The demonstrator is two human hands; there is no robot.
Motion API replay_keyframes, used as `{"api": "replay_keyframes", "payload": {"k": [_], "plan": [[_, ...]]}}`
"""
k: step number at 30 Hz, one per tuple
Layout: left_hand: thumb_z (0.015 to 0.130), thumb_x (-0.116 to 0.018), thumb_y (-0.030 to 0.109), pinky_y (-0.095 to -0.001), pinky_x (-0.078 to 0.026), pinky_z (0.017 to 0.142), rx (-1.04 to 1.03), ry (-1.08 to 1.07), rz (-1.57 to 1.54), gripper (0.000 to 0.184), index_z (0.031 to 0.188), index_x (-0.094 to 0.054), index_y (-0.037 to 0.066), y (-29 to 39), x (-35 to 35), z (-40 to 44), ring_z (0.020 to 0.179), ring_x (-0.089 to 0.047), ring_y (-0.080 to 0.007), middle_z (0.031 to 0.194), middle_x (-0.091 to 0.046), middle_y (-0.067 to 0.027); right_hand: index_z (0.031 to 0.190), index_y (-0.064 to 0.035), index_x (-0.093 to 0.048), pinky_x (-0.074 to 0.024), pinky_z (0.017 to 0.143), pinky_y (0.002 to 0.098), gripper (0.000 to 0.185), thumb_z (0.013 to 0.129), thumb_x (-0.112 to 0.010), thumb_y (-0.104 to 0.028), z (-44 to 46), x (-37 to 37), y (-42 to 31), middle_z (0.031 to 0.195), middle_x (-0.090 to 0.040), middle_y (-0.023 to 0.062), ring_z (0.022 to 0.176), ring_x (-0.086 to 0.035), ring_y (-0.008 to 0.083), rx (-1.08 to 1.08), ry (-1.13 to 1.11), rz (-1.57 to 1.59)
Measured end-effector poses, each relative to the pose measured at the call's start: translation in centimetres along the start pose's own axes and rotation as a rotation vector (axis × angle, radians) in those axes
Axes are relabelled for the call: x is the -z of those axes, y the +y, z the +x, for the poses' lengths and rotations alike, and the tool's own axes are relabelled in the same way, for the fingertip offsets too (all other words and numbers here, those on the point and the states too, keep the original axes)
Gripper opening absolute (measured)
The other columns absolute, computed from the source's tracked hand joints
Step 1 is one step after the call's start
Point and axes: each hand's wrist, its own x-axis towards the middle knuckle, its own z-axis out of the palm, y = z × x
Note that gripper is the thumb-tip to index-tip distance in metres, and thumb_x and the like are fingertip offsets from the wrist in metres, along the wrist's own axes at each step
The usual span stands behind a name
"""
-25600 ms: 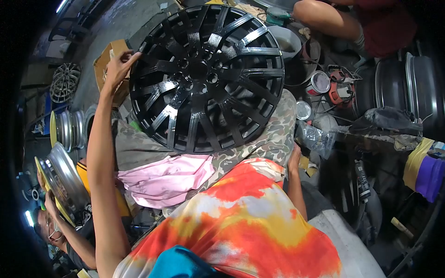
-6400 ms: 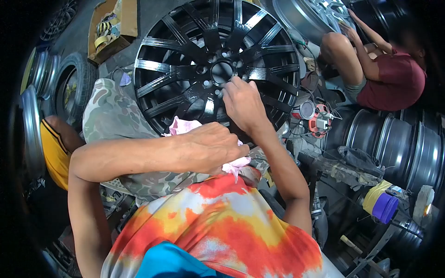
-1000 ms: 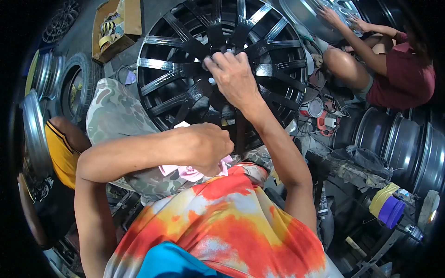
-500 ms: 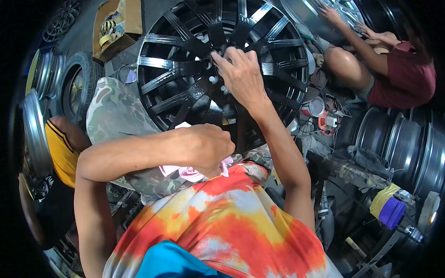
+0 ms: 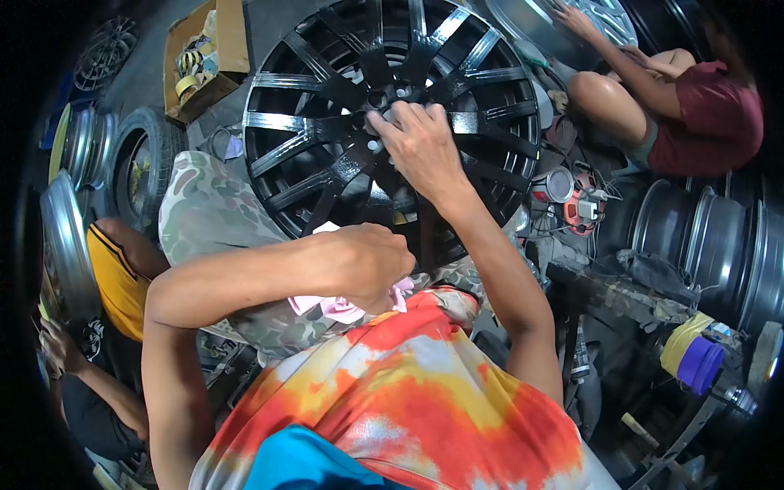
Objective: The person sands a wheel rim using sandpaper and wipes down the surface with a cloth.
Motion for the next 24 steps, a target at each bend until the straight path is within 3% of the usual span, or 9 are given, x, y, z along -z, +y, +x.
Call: {"api": "replay_keyframes", "payload": {"k": [2, 3, 8, 12, 14, 24], "plan": [[0.072, -0.079, 0.032, -0.0433, -0.058, 0.071, -0.122, 0.199, -0.021, 0.038, 0.08, -0.072, -0.005, -0.7, -1.2, -0.2, 0.078, -0.072, -0.0386, 0.076, -0.072, -0.0203, 0.12, -0.0141, -0.072, -0.0386, 0.078, 0.0366, 0.038, 0.082, -0.075, -0.011, -1.1, 0.3, 1.0, 0.093, -0.057, 0.0031, 0.087, -0.057, 0.0201, 0.008, -0.044, 0.001], [0.072, -0.079, 0.032, -0.0433, -0.058, 0.071, -0.125, 0.201, -0.028, 0.038, 0.08, -0.072, -0.005, -0.7, -1.5, 0.1, 0.078, -0.072, -0.0386, 0.076, -0.072, -0.0203, 0.12, -0.0138, -0.072, -0.0383, 0.078, 0.0364, 0.038, 0.082, -0.075, -0.011, -1.7, 0.6, 1.3, 0.093, -0.056, 0.003, 0.087, -0.057, 0.0199, 0.012, -0.042, 0.012], [0.071, -0.077, 0.031, -0.0432, -0.058, 0.073, -0.077, 0.071, 0.019, 0.036, 0.077, -0.072, -0.003, 0.1, -0.5, 0.0, 0.079, -0.072, -0.0381, 0.075, -0.072, -0.0193, 0.12, -0.013, -0.072, -0.0374, 0.075, 0.0361, 0.04, 0.081, -0.075, -0.008, -0.6, 0.3, -0.1, 0.09, -0.055, 0.0031, 0.085, -0.056, 0.0194, -0.002, 0.052, 0.034], [0.071, -0.077, 0.031, -0.043, -0.058, 0.074, -0.11, 0.124, 0.0, 0.036, 0.079, -0.072, -0.004, -0.1, -0.5, 0.0, 0.079, -0.072, -0.0381, 0.077, -0.072, -0.0198, 0.115, -0.011, -0.073, -0.0385, 0.078, 0.0361, 0.031, 0.084, -0.07, -0.009, -1.4, 0.1, -1.0, 0.095, -0.054, 0.0023, 0.089, -0.055, 0.0191, 0.066, -0.039, 0.104], [0.069, -0.07, 0.014, -0.04, -0.06, 0.079, 0.004, 0.009, 0.006, 0.027, 0.09, -0.078, -0.001, 0.4, 0.4, -0.3, 0.09, -0.074, -0.0345, 0.091, -0.075, -0.0204, 0.117, -0.0118, -0.071, -0.0389, 0.078, 0.0361, 0.034, 0.083, -0.07, -0.01, -1.8, 1.3, -0.5, 0.094, -0.054, 0.002, 0.089, -0.055, 0.0184, 0.111, -0.1, 0.051], [0.069, -0.071, 0.015, -0.0416, -0.06, 0.078, -0.031, 0.037, -0.006, 0.03, 0.093, -0.077, -0.002, 0.2, 0.1, -0.3, 0.09, -0.074, -0.0344, 0.091, -0.076, -0.0196, 0.118, -0.0099, -0.07, -0.0402, 0.079, 0.0361, 0.034, 0.084, -0.069, -0.01, -1.0, -0.1, -1.6, 0.095, -0.054, 0.0023, 0.09, -0.056, 0.0184, 0.135, -0.074, 0.058]]}}
